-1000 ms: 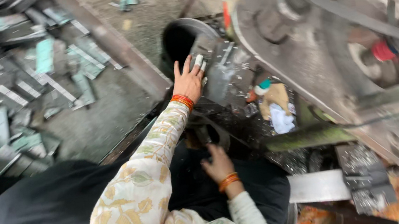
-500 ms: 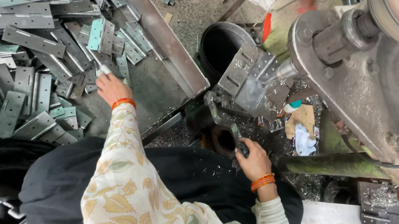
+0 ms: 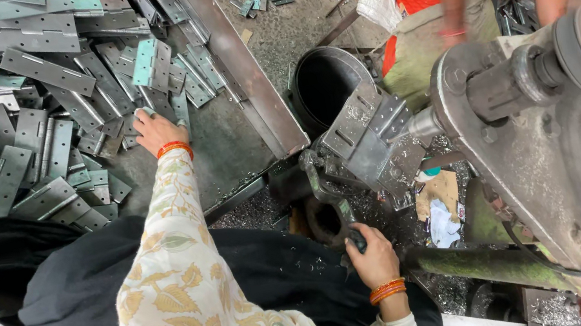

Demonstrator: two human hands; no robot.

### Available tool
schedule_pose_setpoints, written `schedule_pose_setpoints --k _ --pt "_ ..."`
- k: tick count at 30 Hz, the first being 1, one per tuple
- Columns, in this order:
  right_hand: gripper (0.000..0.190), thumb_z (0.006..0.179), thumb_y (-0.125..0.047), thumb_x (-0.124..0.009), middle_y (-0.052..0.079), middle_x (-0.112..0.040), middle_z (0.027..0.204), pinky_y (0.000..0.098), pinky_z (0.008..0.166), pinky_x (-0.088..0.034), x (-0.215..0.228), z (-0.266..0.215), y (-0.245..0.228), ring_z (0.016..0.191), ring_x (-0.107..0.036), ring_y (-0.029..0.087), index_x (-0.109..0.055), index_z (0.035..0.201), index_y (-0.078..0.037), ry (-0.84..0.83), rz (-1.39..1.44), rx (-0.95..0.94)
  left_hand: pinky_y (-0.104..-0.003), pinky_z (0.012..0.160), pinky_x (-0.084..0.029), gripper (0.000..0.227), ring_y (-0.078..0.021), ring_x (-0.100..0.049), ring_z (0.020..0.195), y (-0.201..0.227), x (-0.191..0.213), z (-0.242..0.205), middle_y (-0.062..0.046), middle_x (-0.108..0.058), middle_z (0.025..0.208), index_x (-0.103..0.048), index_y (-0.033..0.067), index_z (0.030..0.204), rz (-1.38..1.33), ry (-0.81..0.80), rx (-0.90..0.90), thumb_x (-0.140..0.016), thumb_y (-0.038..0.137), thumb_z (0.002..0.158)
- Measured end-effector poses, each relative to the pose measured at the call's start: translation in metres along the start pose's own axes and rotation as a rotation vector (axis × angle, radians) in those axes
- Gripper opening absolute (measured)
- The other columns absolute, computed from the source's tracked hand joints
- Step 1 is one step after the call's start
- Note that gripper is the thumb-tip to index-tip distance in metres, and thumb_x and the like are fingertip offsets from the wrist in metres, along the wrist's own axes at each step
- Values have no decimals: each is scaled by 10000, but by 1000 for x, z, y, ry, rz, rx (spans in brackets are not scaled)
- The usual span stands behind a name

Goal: The person operates a manual press machine in a workshop. They repeatedly pick up small metal plates, place them into the machine's die, and pull a lever to press the metal. After each press, they remove the finished plate and place it into a metal bin.

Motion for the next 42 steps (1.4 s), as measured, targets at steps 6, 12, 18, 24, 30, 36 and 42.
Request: schedule_pose_setpoints --k 6,12,18,24,30,36,42 --pt "380 844 -346 -710 85 -723 1167 451 860 -564 1 -5 0 1056 -696 347 -711 1193 -195 -4 -5 -8 -503 938 -501 564 -334 -468 1252 0 7 -21 -77 -443 1421 -723 42 1124 -43 -103 -15 -870 379 697" --pt "371 841 -348 -708 73 -726 1165 458 857 -567 0 -5 0 1051 -698 346 -716 1183 -203 4 -7 -24 -506 926 -522 517 -337 -493 1228 3 12 -56 -77 -446 1430 -728 38 1111 -97 -222 -109 -877 341 720" --pt "362 853 -354 -708 82 -725 1146 470 861 -565 0 -5 2 1046 -692 364 -715 1183 -207 4 -25 -13 -509 913 -525 460 -340 -502 1206 11 14 -108 -71 -467 1424 -715 68 1146 -70 -298 -254 -830 260 744" --pt "384 861 -361 -705 104 -711 1172 487 856 -562 -6 -7 9 1052 -682 383 -694 1211 -203 20 -19 38 -487 920 -513 558 -321 -511 1216 20 6 -167 -92 -507 1395 -641 67 1286 101 -256 -582 -761 176 752" --pt "390 870 -353 -691 110 -701 1206 488 861 -561 -7 -9 15 1061 -681 381 -679 1231 -204 11 -7 39 -530 1039 -458 503 -267 -528 1193 17 8 -168 -100 -551 1289 -614 56 1298 169 -28 -891 -661 155 806" --pt "396 874 -345 -686 115 -698 1215 477 875 -561 0 -12 8 1067 -682 376 -672 1239 -192 -7 7 34 -451 984 -495 394 -315 -580 1128 23 0 -155 -137 -612 1183 -636 33 1223 108 -158 -943 -616 77 831" --pt "392 871 -333 -687 109 -697 1221 474 879 -557 2 -13 5 1073 -680 371 -674 1235 -189 -18 15 25 -446 949 -530 313 -339 -596 1115 16 -2 -139 -158 -612 1202 -644 51 1238 -138 -198 -867 -623 52 926"
Point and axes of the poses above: each hand's wrist, its own z-axis towards the middle knuckle, its own x-axis out of the back of the hand, y = z × x, the point moved 1 cm from there along z, towards the middle knuckle
